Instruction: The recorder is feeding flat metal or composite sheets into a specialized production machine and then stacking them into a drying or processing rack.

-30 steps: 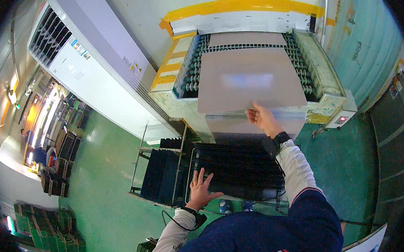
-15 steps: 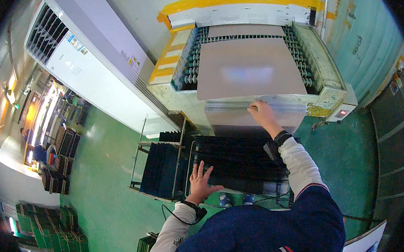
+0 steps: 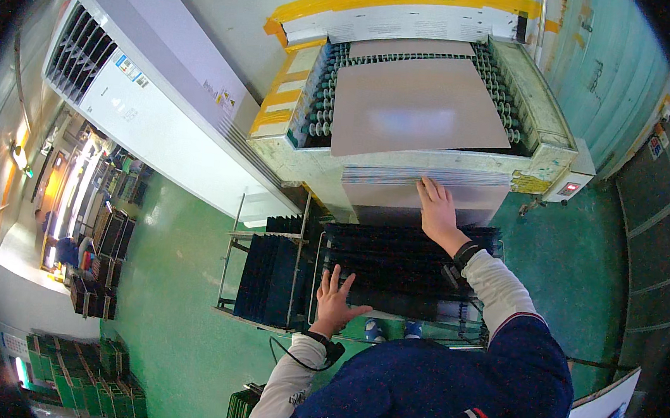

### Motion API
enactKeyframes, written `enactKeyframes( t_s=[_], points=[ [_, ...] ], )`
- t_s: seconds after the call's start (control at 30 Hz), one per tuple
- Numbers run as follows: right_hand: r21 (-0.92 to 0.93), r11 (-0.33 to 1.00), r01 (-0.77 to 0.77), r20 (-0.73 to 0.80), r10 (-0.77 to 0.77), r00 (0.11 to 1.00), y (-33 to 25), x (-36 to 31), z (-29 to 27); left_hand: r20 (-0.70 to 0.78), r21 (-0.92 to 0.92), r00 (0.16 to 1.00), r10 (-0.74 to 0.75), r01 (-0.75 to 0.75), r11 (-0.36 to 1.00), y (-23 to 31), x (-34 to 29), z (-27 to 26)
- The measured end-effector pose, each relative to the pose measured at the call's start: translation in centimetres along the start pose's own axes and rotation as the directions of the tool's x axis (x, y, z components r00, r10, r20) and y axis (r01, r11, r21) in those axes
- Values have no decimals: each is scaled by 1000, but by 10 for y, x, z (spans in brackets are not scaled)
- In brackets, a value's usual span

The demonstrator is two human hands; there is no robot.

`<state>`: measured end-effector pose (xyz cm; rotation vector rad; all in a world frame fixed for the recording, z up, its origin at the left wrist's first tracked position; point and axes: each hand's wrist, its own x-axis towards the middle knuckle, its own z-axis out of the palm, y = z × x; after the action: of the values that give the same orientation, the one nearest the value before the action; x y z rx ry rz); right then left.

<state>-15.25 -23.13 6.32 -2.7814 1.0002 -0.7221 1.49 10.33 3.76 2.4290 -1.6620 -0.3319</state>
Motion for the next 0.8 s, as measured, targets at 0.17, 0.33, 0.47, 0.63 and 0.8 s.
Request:
enactKeyframes(
  t_s=[0.17, 0.33, 0.47, 0.63, 0.8],
  points=[
    [-5, 1000, -17, 42, 17, 999, -7, -8, -3, -8, -3, 1000, -2, 2, 1000, 0, -1, 1],
    [-23, 1000, 5, -18, -6, 1000, -6, -9, 1, 0, -6, 1000, -2, 2, 1000, -1, 0, 3],
    [11, 1000, 17, -60, -17, 998, -6, -3, -5, 16, -10, 1000, -16, 16, 1000, -1, 1, 3],
    [27, 998, -50, 33, 49, 998, -5, 13, -3, 3, 0, 1000, -12, 12, 1000, -6, 0, 8],
    [-80, 992, -95, 316, 116, 942, 10, 24, 12, 12, -8, 1000, -6, 6, 1000, -1, 1, 2]
  ],
)
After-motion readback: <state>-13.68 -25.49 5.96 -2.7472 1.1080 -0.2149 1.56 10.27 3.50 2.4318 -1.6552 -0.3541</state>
